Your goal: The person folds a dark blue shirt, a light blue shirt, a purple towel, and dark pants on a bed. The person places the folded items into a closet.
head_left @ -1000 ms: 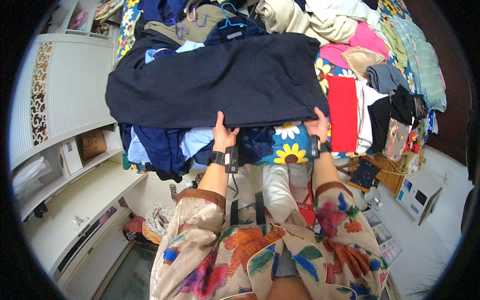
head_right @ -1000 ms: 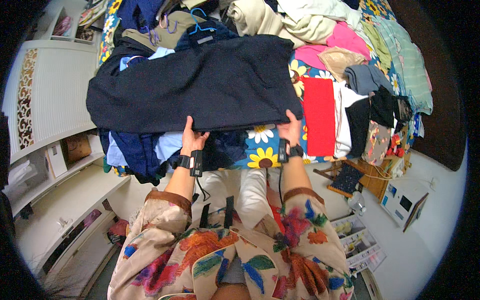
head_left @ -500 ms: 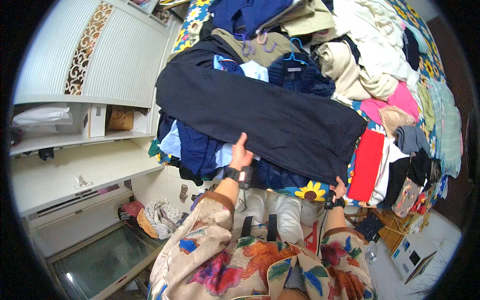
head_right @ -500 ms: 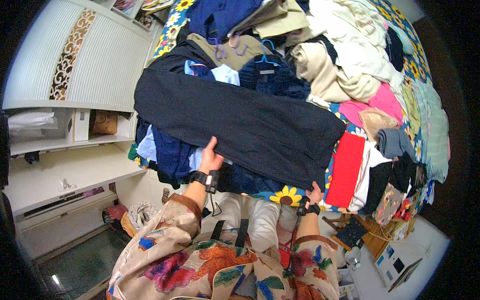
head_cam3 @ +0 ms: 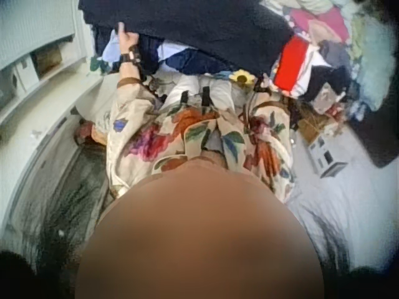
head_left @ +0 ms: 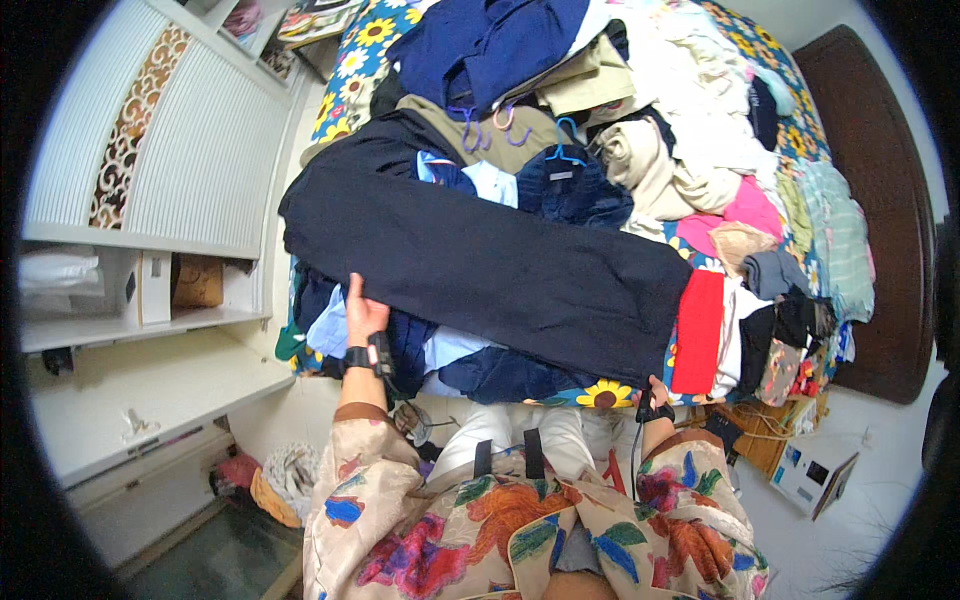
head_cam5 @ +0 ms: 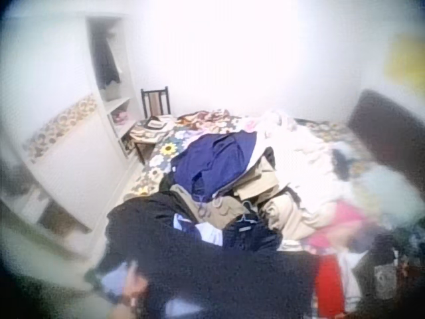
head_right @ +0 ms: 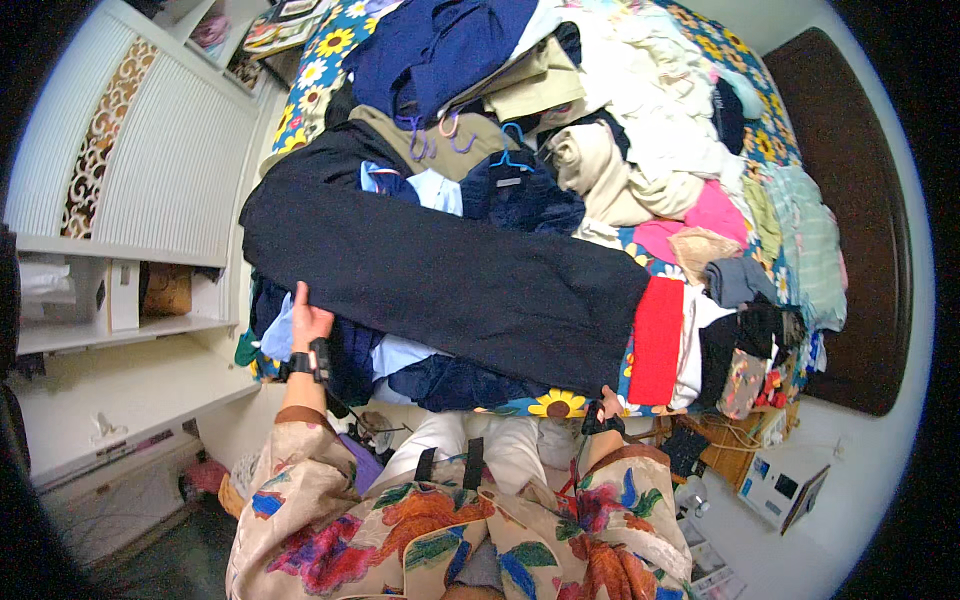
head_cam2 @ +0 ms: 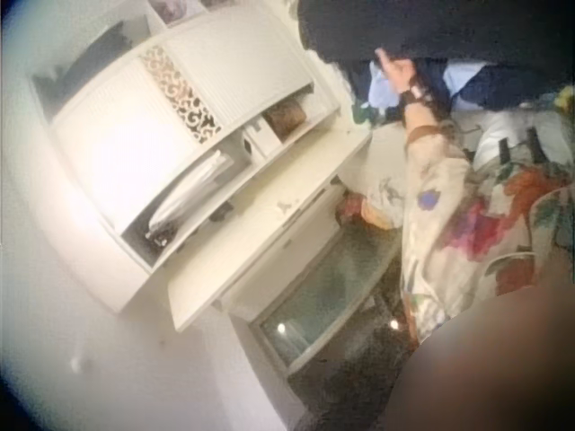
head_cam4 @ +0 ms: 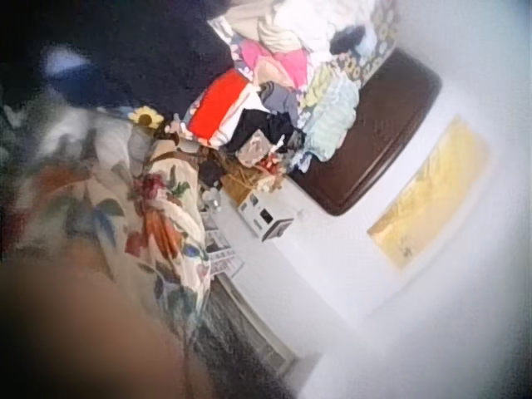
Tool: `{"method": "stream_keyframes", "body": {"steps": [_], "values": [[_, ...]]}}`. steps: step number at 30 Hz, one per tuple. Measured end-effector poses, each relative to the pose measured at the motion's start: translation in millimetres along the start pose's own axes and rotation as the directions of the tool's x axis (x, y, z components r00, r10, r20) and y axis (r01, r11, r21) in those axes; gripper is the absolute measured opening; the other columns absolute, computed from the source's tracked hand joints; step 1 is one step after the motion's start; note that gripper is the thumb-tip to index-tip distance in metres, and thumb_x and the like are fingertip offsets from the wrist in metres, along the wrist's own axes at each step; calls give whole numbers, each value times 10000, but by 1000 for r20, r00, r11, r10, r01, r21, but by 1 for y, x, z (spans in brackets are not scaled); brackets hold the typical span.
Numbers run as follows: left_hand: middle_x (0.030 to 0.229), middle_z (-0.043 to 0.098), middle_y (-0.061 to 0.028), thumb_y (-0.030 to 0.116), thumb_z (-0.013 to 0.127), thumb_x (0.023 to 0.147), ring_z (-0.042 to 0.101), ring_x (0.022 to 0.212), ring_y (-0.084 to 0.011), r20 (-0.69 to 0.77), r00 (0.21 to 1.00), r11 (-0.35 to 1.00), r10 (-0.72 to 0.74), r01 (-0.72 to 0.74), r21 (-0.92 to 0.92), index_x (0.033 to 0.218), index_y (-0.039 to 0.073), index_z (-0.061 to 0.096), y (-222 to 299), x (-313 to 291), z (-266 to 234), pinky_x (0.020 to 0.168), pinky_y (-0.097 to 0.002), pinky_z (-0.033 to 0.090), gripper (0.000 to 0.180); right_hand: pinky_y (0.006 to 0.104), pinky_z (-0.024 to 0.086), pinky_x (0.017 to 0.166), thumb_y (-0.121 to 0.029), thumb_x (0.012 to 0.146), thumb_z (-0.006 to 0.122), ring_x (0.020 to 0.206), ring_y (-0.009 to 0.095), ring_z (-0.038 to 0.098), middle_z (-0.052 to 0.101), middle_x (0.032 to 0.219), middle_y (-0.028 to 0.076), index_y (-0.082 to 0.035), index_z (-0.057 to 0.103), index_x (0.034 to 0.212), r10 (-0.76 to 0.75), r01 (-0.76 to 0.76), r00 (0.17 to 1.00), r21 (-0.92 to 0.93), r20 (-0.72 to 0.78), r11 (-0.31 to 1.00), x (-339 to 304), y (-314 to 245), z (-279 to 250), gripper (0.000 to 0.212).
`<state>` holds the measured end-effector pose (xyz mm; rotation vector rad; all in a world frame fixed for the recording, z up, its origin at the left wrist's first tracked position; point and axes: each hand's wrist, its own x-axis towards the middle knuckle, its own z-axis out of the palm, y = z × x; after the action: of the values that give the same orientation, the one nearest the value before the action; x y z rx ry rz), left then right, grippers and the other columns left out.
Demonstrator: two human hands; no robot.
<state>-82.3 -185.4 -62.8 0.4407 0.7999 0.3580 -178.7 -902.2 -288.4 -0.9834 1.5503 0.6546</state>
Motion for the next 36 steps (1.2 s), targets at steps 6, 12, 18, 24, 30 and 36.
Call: {"method": "stream_keyframes", "body": {"steps": [6, 12, 18, 24, 30, 36], "values": [[1054, 608, -111, 324, 540, 988, 560, 883, -246, -318, 927, 839, 196, 10, 545, 1223, -6, 567, 64, 76, -38, 798, -357, 452, 406, 356, 524, 554, -239, 892, 643, 629, 197, 563, 573, 799, 69, -6, 595, 917, -386, 397, 916, 103, -108, 912, -108, -5, 9, 239], [908, 652, -32, 264, 577, 974, 571, 562, -179, -287, 957, 999, 43, -50, -17, 1139, 145, 565, 45, 84, -104, 438, -282, 466, 204, 337, 555, 580, -156, 896, 612, 650, 186, 578, 579, 824, 71, -24, 598, 942, -366, 376, 926, 278, -91, 884, -144, -3, -1, 140], [1029, 671, -44, 163, 578, 961, 636, 858, -182, -355, 935, 981, 15, 55, 184, 1093, 124, 585, 58, 72, -120, 735, -303, 537, 137, 265, 538, 515, -111, 877, 577, 613, 148, 608, 641, 799, 61, -66, 610, 946, -595, 586, 803, 143, 23, 797, -183, -51, 65, 89], [1176, 641, -74, 158, 601, 944, 612, 1074, -256, -114, 992, 996, -60, 67, 56, 1134, 85, 586, 30, 18, -91, 909, -414, 509, 204, 236, 530, 586, -136, 933, 603, 666, 109, 614, 649, 816, 35, -94, 607, 979, -670, 731, 627, -4, 396, 682, -246, -117, 200, 62], [1153, 636, -83, 168, 588, 945, 604, 1091, -256, -186, 977, 980, -99, 129, 153, 1122, 92, 565, -18, -64, -68, 938, -421, 499, 194, 224, 515, 607, -133, 933, 598, 673, 96, 604, 644, 820, 24, -77, 614, 968, -579, 795, 519, -105, 628, 598, -295, -158, 294, 67], [1186, 634, -116, 132, 520, 980, 644, 1015, -211, -238, 965, 889, -110, 203, 410, 1243, 58, 504, -53, -126, -81, 828, -304, 544, 274, 222, 455, 569, -103, 908, 601, 653, 84, 567, 625, 776, 5, -68, 623, 936, -573, 919, 343, -140, 744, 368, -320, -209, 378, 49]]}}
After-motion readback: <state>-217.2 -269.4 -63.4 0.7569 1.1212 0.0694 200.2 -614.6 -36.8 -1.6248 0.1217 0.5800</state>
